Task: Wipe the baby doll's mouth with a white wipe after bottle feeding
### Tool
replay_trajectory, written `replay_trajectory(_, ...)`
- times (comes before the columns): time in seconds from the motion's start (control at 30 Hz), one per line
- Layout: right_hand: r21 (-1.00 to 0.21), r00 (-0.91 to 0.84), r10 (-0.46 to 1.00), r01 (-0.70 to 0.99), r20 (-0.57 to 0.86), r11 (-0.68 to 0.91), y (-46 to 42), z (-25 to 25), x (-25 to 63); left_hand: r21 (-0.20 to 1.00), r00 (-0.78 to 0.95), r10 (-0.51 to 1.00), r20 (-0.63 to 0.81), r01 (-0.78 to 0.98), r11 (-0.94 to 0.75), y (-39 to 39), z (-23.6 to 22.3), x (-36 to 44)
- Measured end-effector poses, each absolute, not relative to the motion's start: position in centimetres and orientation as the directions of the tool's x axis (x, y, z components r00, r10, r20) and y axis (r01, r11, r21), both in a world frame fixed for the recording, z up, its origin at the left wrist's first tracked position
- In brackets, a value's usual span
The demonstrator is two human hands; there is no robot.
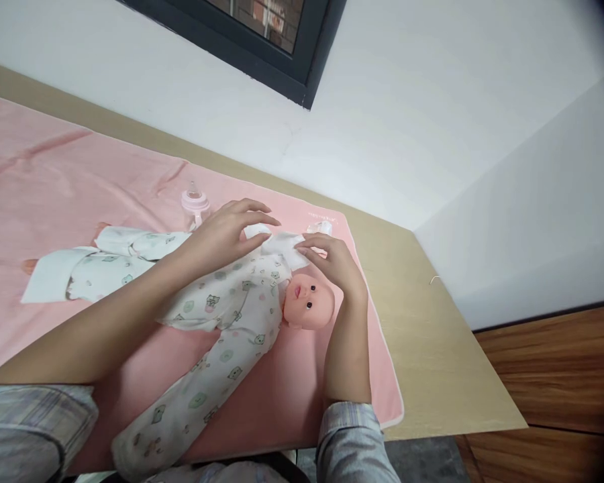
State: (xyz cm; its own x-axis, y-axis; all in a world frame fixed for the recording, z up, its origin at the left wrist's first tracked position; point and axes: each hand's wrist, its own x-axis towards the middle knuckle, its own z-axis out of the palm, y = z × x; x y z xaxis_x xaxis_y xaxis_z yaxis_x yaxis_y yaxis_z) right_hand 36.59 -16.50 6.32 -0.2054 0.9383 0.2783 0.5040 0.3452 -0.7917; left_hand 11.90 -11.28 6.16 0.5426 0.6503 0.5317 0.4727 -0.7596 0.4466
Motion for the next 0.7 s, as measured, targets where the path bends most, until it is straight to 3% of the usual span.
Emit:
replay_trajectory(0.2,-0.802,0.064,0.949,0.553,0.31,0.225,-14.4,3.9,41.2,0.462,0.431,0.685,0.587,0.517,-0.721,-11.0,8.3,9.2)
replay_trajectory(0.33,-0.841,0.246,0.938,0.534,0.246,0.08,-12.7,1.2,44.0,0.472,0.34,0.718,0.608,0.572,-0.671,-10.7,9.1,7.4)
replay_trajectory(0.53,-0.96,0.37,0.906,0.256,0.205,0.113,-11.1,-1.4,44.3,0.471,0.262,0.742,0.617,0.632,-0.615,-10.3,9.7,5.9)
replay_trajectory(0.7,-0.984,0.237,0.955,0.036,0.177,0.173,-10.0,-3.6,43.5,0.489,0.247,0.76,0.601,0.639,-0.594,-10.1,9.8,5.6)
